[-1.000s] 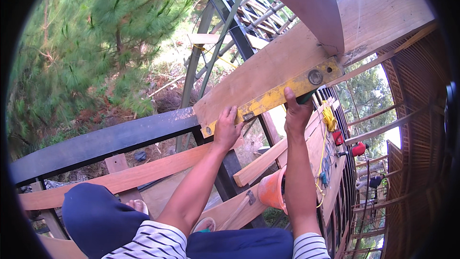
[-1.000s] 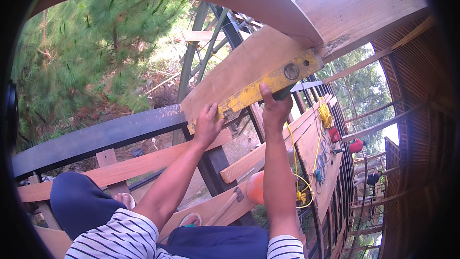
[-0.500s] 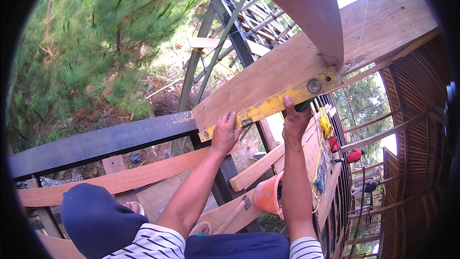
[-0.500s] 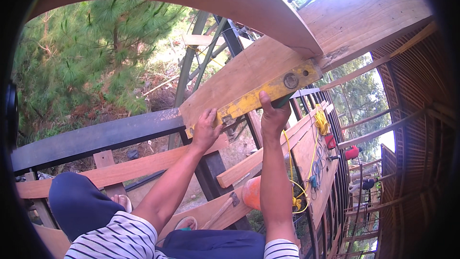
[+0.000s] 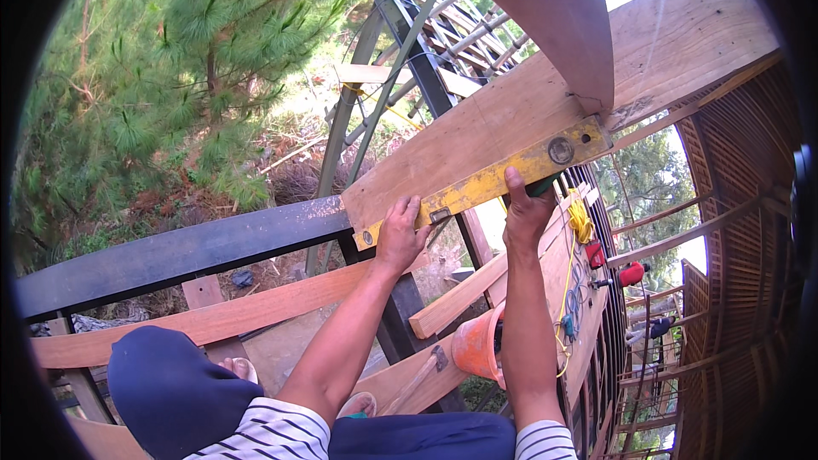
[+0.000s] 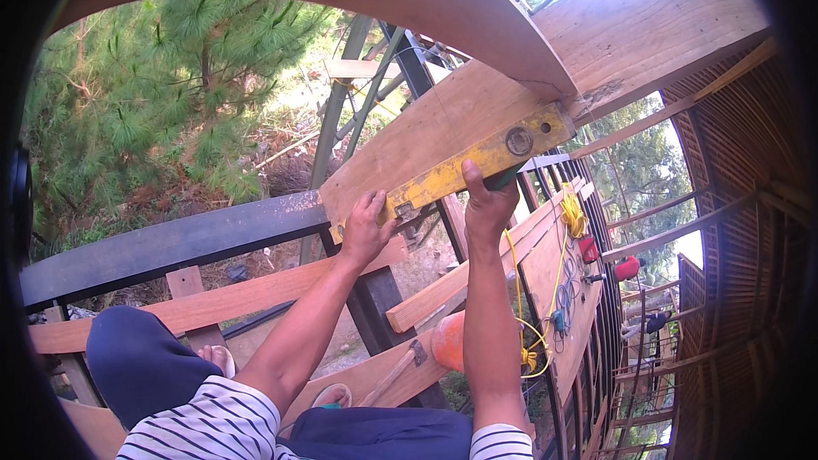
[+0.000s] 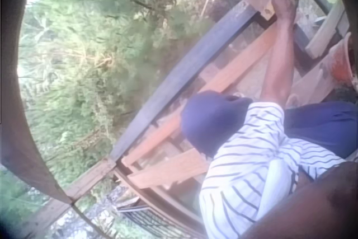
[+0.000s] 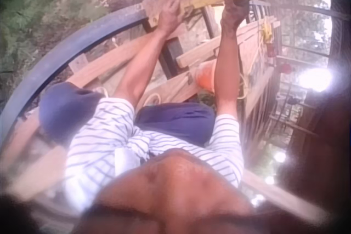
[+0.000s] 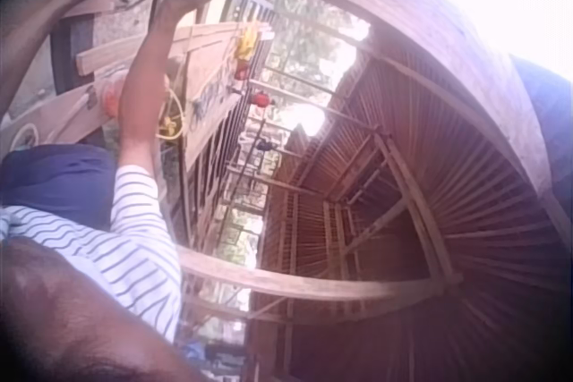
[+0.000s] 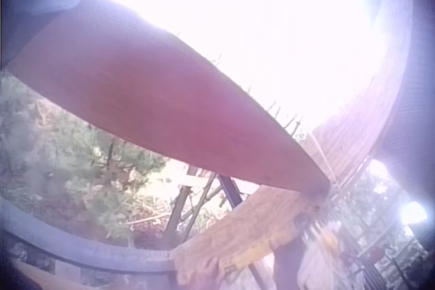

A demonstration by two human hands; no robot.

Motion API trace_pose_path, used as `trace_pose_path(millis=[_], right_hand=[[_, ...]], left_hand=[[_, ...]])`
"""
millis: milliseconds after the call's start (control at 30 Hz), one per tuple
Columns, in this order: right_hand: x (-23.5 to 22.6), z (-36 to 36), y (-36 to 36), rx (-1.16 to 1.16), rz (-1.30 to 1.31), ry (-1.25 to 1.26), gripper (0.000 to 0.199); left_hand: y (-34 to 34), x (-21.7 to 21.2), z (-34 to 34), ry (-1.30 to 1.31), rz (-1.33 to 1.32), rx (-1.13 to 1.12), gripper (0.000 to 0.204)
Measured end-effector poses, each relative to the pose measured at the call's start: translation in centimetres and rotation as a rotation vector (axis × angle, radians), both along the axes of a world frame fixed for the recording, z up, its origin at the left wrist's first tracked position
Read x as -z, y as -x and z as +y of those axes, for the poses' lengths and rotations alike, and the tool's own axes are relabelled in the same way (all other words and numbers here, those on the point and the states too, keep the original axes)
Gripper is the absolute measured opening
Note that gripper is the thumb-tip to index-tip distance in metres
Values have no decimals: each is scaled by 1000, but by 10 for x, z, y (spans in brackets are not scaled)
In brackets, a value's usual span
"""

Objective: The person is assembling a wooden structure on a metal frame. They use a hammer to drive nails into wooden planks, position a spirit level to check alignment, and secure the planks to the frame. The person moves around the structure to work on different sections.

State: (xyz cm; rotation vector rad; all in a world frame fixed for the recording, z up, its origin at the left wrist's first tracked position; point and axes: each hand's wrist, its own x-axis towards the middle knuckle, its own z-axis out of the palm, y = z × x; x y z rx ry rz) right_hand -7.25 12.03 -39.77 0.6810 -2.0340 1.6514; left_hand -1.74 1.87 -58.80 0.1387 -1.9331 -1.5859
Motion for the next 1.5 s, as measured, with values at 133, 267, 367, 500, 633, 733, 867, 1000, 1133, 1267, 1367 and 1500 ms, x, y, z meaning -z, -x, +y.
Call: trace_pose_path(millis=[133, 267, 367, 500, 633, 733, 867, 1000, 1133, 1267, 1367, 1500], right_hand=[[-1, 0, 0, 5, 7, -11, 42], [-2, -4, -3, 10, 24, -13, 43], [-2, -3, -2, 21, 15, -7, 42], [0, 1, 0, 30, 22, -16, 42], [0, -3, 0, 21, 21, -14, 42], [0, -1, 2, 12, 18, -14, 42], [0, 1, 2, 14, 15, -19, 44], [-2, -3, -1, 23, 29, -29, 43], [-1, -2, 0, 27, 11, -17, 44], [-1, -3, -2, 21, -8, -41, 50], [2, 7, 6, 15, -15, -70, 52], [12, 18, 13, 9, 95, 102, 55]], left_hand=[[1, 0, 0, 1, 1, 0, 63], [1, 0, 0, 3, -2, -6, 63], [0, -3, 1, -6, -9, 1, 63], [0, -2, 3, -18, -45, 44, 64], [2, 1, 2, -4, -22, 13, 64], [1, -1, 3, -7, -4, -8, 62], [-1, -3, 3, -22, -22, 23, 62], [-1, -2, 2, -8, -9, 12, 63], [0, -1, 2, 6, -19, 12, 64], [0, -4, 5, 5, -65, 13, 65], [-1, -7, 7, 12, -110, 36, 66], [-1, -8, 15, 39, -97, 33, 66]])
